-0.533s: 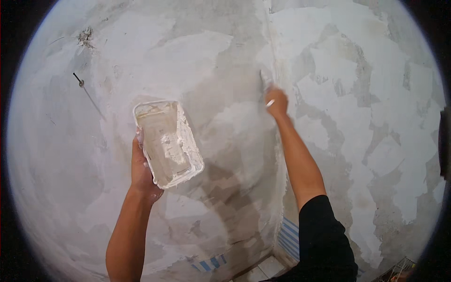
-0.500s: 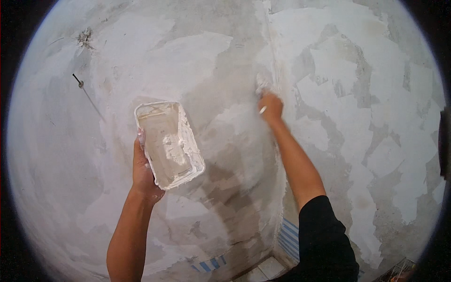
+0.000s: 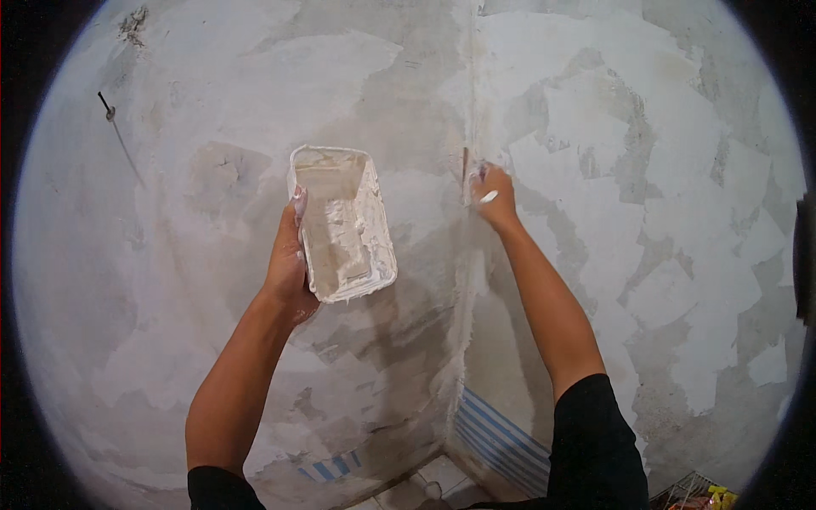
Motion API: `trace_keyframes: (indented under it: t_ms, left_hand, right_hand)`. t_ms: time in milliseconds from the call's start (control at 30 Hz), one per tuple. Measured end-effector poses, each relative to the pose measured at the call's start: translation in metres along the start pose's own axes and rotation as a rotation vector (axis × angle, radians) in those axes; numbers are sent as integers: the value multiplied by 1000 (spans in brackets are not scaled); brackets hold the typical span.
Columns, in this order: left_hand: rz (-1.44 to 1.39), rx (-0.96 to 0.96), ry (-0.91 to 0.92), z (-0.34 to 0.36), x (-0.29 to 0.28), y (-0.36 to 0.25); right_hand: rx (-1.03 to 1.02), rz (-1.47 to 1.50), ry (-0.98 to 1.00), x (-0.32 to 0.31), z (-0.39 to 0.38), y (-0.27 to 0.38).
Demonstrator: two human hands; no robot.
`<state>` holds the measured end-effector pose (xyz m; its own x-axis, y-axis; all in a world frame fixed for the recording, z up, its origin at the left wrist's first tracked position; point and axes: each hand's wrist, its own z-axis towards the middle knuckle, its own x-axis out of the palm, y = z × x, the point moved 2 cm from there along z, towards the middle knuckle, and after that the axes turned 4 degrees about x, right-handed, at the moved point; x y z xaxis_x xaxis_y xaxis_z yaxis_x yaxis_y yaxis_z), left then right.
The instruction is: Applying plaster or putty to a wall using a putty knife to repair or smooth the surface.
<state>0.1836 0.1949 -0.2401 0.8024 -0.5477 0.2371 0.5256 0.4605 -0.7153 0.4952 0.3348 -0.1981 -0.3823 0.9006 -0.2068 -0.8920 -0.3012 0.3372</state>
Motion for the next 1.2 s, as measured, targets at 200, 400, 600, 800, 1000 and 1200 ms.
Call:
trace_keyframes:
  t_ms: [200, 400, 600, 800, 1000, 1200]
  left_hand:
    - [-19, -4, -17, 2, -4, 3]
    - [19, 5, -79, -1, -6, -1]
    - [54, 22, -120, -2, 7, 2]
    - [57, 43, -158, -6, -3, -4]
    - [79, 101, -184, -1, -1, -26]
    - [169, 83, -151, 0, 9, -32]
  right_hand:
    - [448, 367, 159, 31, 41, -47]
    - [526, 368, -51, 32, 40, 9]
    - [327, 811, 125, 16, 75, 52]
    - [-140, 239, -334, -31, 68, 67]
    - [-322, -85, 135, 47, -49, 69]
    - [-215, 58, 94, 2, -26, 62]
